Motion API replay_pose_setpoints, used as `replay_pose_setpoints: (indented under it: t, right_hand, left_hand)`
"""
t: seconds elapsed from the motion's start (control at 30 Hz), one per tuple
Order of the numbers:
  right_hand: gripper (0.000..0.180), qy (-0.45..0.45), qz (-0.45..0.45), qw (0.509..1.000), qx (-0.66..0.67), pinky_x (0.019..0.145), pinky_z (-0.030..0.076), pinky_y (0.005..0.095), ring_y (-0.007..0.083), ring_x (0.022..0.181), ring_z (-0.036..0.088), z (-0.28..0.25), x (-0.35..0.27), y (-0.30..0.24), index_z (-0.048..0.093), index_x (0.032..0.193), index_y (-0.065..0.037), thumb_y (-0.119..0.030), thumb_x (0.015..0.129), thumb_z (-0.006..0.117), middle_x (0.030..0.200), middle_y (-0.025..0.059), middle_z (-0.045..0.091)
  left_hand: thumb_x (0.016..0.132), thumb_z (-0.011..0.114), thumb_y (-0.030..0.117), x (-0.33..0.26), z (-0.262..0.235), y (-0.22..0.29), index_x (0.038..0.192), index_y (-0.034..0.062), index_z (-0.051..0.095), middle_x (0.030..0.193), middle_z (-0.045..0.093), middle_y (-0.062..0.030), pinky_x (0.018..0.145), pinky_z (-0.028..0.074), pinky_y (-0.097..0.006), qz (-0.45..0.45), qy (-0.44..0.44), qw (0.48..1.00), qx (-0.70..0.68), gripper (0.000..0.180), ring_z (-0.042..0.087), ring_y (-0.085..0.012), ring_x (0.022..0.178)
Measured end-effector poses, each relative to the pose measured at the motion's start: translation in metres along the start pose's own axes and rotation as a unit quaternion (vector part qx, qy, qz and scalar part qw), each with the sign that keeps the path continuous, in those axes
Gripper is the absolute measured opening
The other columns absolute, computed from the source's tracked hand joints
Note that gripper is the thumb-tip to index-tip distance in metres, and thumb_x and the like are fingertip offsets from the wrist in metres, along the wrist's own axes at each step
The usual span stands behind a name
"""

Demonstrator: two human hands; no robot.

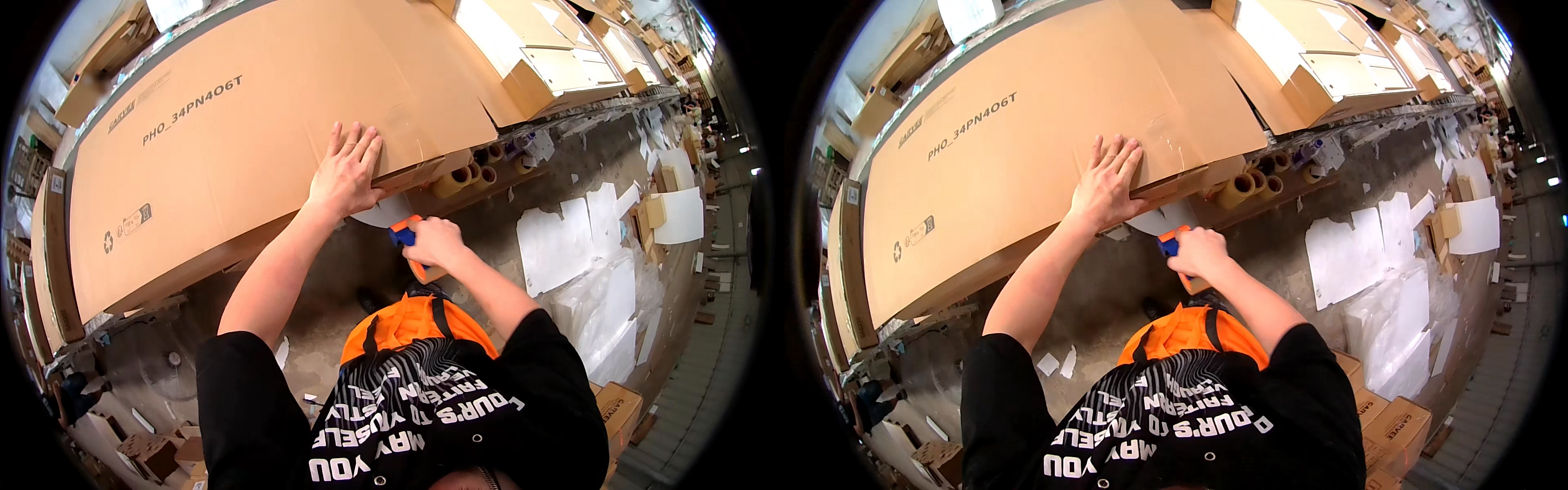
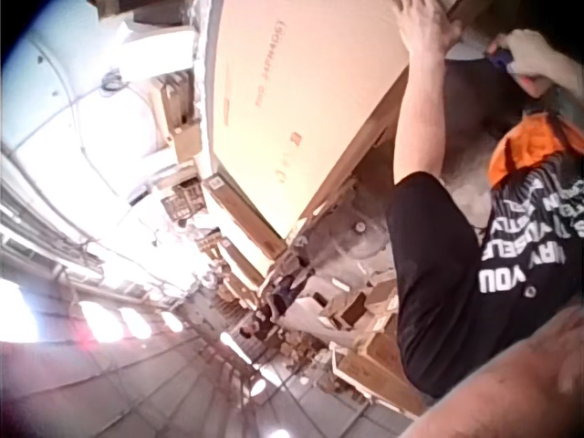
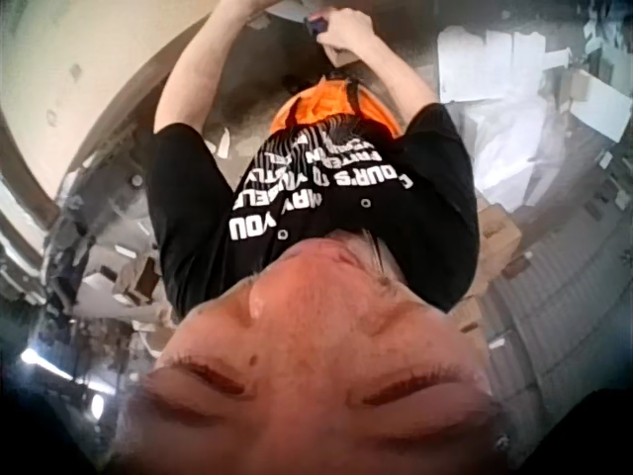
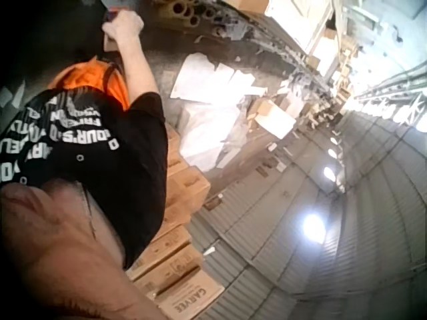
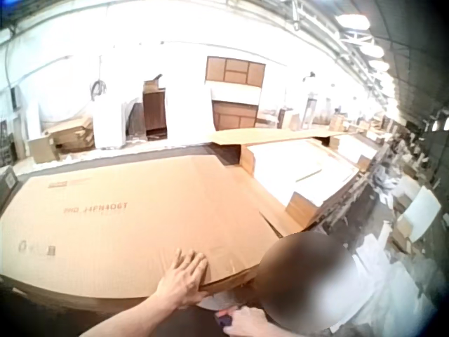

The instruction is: The person tapes cardboard boxes shut on a conveyor line and places large white protective foam pads into open boxes.

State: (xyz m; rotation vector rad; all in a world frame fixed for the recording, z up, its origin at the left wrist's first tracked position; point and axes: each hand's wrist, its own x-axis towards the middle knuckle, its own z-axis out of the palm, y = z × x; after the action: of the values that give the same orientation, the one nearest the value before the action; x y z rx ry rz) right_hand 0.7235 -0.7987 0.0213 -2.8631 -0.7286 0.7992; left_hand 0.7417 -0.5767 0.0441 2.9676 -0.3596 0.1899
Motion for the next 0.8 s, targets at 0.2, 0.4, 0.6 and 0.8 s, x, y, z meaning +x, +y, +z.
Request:
replay_pose_setpoints:
  t: [0.2,0.4,0.6,0.8]
  right_hand:
    - [0.06,0.208,-0.181,0.863,0.423,0.079,0.055,0.0312,0.0187,0.088,0.067,-0.063,-0.018,0.038,0.062,0.132,-0.002,-0.017,0.074,0.067,0.101,0.0106,0.07]
    - [0.05,0.199,-0.211,0.686,0.667,0.07,0.052,0.0258,0.0122,0.076,0.061,-0.109,0.049,-0.04,0.051,0.136,0.001,-0.011,0.088,0.06,0.092,0.0064,0.065]
    - [0.051,0.144,-0.207,0.691,0.677,0.071,0.05,0.0258,0.0125,0.078,0.06,-0.082,0.086,-0.122,0.05,0.136,0.001,-0.013,0.088,0.061,0.097,0.0065,0.063]
    - [0.053,0.096,-0.211,0.729,0.644,0.095,0.05,0.0341,0.021,0.111,0.062,-0.081,0.1,-0.169,0.048,0.14,-0.001,-0.016,0.09,0.058,0.129,0.0109,0.06]
  left_hand:
    - [0.075,0.076,0.058,-0.011,0.0,-0.012,0.142,0.0012,0.045,0.152,0.044,-0.015,0.125,0.009,-0.052,-0.05,0.037,0.997,-0.037,0.093,0.03,-0.0325,0.148]
    - [0.079,0.069,0.065,-0.08,-0.015,-0.059,0.146,-0.0009,0.041,0.151,0.042,-0.0224,0.124,0.011,-0.055,-0.118,0.14,0.98,-0.08,0.098,0.031,-0.0401,0.146]
    - [0.079,0.073,0.05,-0.329,-0.121,-0.194,0.152,0.0046,0.036,0.158,0.033,-0.0215,0.124,0.013,-0.05,-0.387,-0.014,0.907,0.163,0.094,0.026,-0.0397,0.149]
    - [0.075,0.074,0.043,-0.416,-0.097,-0.253,0.15,0.0102,0.042,0.159,0.035,-0.0165,0.123,0.022,-0.045,-0.469,0.052,0.871,0.138,0.088,0.03,-0.0375,0.147]
